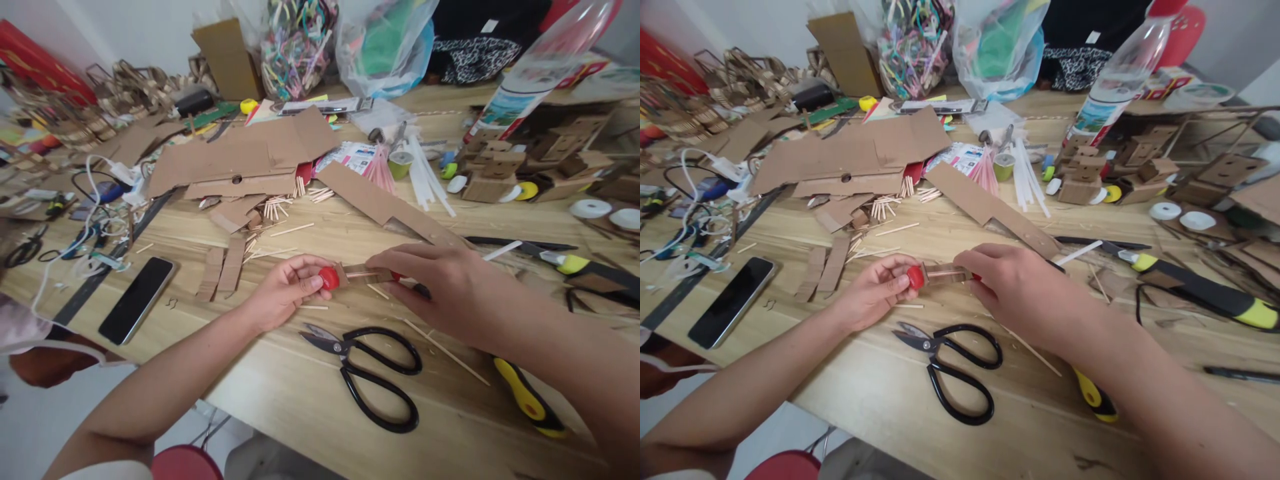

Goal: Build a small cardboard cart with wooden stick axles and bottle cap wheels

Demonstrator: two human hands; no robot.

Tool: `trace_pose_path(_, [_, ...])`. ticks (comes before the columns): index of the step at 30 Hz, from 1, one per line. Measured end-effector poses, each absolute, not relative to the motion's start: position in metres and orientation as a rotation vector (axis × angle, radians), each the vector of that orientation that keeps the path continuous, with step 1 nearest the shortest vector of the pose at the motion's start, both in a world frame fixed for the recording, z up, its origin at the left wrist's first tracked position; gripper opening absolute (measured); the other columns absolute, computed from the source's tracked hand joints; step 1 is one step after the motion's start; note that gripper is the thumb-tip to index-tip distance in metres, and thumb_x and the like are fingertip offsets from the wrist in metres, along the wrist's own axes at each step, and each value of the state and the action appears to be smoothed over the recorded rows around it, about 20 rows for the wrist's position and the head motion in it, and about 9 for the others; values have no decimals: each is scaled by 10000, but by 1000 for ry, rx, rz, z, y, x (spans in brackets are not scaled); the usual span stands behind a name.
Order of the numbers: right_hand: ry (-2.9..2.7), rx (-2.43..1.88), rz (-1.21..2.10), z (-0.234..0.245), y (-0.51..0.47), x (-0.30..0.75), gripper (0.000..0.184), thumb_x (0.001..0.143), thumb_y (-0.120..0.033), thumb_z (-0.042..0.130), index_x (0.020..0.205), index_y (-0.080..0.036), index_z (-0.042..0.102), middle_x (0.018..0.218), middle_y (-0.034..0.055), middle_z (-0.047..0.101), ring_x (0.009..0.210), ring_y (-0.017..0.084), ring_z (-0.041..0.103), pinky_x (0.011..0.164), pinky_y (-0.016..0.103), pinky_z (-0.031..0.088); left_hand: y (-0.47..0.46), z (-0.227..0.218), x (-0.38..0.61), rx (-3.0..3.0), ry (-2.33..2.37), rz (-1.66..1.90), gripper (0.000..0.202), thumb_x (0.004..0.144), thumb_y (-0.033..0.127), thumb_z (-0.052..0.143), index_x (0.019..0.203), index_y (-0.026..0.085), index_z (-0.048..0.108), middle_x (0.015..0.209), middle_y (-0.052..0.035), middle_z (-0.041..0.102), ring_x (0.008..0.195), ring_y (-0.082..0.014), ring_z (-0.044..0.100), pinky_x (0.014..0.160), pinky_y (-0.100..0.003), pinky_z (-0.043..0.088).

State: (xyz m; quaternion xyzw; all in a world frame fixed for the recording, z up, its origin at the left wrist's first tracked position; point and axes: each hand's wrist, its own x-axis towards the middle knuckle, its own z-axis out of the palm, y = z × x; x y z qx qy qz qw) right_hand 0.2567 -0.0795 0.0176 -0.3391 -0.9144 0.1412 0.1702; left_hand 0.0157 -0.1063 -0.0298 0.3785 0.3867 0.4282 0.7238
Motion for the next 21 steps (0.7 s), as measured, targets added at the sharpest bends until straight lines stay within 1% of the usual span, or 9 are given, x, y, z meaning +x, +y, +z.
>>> trace_pose_path(4, [-2584, -867, 425, 16, -79, 256, 310, 925, -101, 447, 1013, -204, 725, 943, 95, 780, 769, 203, 731, 676, 298, 559, -106, -29, 15, 784, 867, 941, 460, 568, 412, 977, 902, 184, 757, 839, -12, 764, 611, -77, 669, 677, -211, 595])
trace_pose_path(6, [-2572, -852, 426, 15, -79, 256, 313, 924, -104, 447, 1014, -209, 728, 942, 86, 781, 778, 198, 733, 688, 295, 563, -106, -28, 15, 768, 858, 944, 466, 559, 421, 980, 901, 187, 767, 831, -10, 763, 612, -77, 669, 676, -209, 592])
trace_pose_path(10, [-2551, -874, 400, 16, -81, 254, 292, 939, -135, 455, 998, -231, 723, 930, 79, 778, 789, 211, 740, 687, 313, 570, -107, -27, 15, 765, 849, 951, 445, 568, 404, 979, 902, 194, 776, 809, 3, 753, 612, -73, 668, 671, -204, 588])
trace_pose_path(13, [-2552, -896, 377, 17, -83, 254, 295, 941, -143, 457, 1013, -244, 725, 944, 80, 781, 783, 215, 743, 684, 318, 574, -107, -29, 15, 784, 880, 960, 447, 574, 393, 976, 917, 188, 774, 817, -5, 756, 622, -85, 679, 667, -212, 583])
trace_pose_path(18, [-2546, -884, 299, 18, -86, 254, 307, 947, -153, 446, 1035, -244, 727, 950, 78, 781, 773, 215, 744, 690, 313, 582, -107, -31, 13, 827, 894, 979, 422, 636, 379, 946, 980, 189, 789, 859, -29, 776, 707, -114, 716, 698, -226, 578])
trace_pose_path(21, [-2555, -916, 245, 18, -88, 252, 337, 968, -167, 410, 1008, -259, 731, 947, 78, 778, 763, 219, 738, 691, 325, 587, -107, -29, 14, 798, 896, 996, 444, 594, 407, 965, 948, 190, 810, 852, -36, 790, 713, -122, 718, 714, -241, 582])
